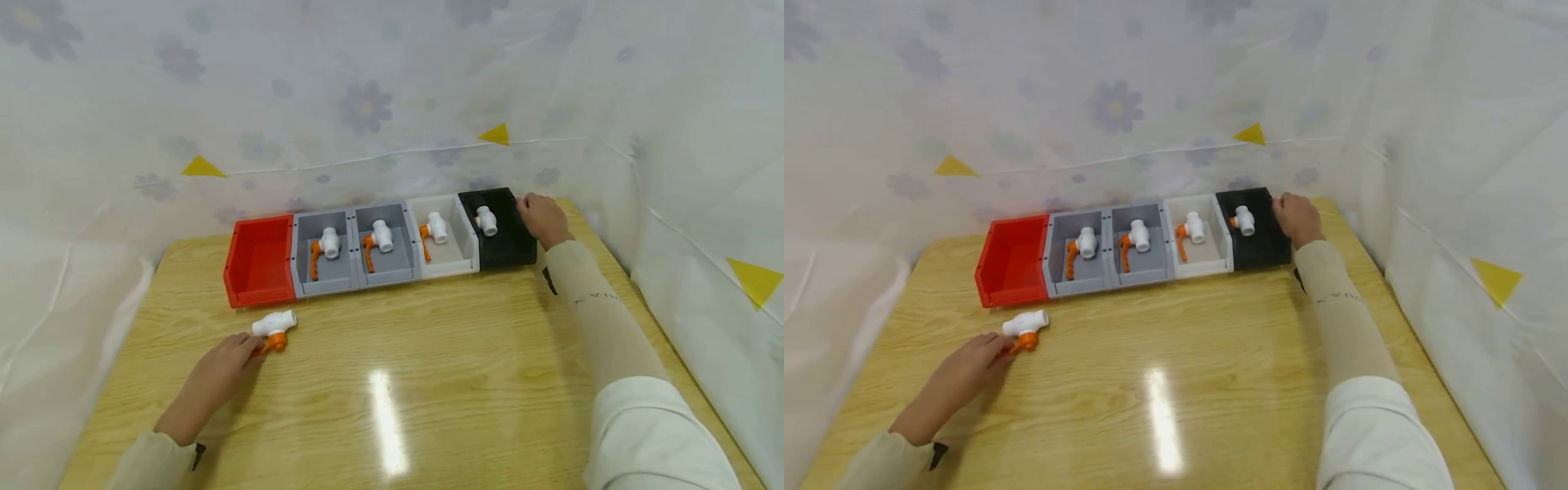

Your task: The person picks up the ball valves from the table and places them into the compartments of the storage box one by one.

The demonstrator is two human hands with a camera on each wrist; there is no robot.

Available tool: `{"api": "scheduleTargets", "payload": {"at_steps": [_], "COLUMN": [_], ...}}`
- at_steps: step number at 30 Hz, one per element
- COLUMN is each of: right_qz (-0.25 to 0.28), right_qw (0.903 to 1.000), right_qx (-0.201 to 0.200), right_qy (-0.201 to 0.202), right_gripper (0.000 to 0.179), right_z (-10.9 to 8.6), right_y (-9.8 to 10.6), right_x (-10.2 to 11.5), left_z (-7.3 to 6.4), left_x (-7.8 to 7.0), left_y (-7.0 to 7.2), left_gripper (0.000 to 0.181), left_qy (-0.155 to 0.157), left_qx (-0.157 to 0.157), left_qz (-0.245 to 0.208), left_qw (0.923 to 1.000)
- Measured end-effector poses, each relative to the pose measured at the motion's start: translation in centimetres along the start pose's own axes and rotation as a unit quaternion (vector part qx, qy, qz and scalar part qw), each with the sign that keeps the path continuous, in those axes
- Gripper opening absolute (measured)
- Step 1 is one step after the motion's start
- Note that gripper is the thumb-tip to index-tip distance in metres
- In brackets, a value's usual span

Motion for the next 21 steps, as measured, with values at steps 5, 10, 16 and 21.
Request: {"api": "scheduleTargets", "payload": {"at_steps": [5,10,16,21], "right_qz": [0.006,0.008,0.007,0.005], "right_qw": [1.0,0.9999,1.0,1.0], "right_qx": [0.004,0.007,-0.002,-0.004], "right_qy": [0.002,0.004,-0.004,-0.004], "right_gripper": [0.039,0.039,0.039,0.04], "right_z": [-0.4,-0.4,-0.3,-0.2], "right_y": [0.2,0.2,0.0,0.0], "right_x": [0.2,0.5,0.3,0.2], "left_z": [0.2,0.1,0.4,0.7], "left_x": [0.3,0.5,0.4,0.4], "left_y": [0.2,0.5,1.1,1.5], "left_gripper": [0.016,0.015,0.01,0.008], "left_qy": [0.043,0.075,0.064,0.063], "left_qx": [0.008,-0.004,-0.043,-0.039], "left_qz": [-0.059,-0.097,-0.098,-0.115], "left_qw": [0.9973,0.9924,0.9922,0.9906]}}
Point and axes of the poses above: each hand's wrist, its own z-axis towards the middle knuckle, its own y-axis out of the back of the hand, x = y × z, the point moved 4 cm from there along z, towards the middle knuckle, and after that the axes turned 14 degrees about -y, right-handed, at the moved point
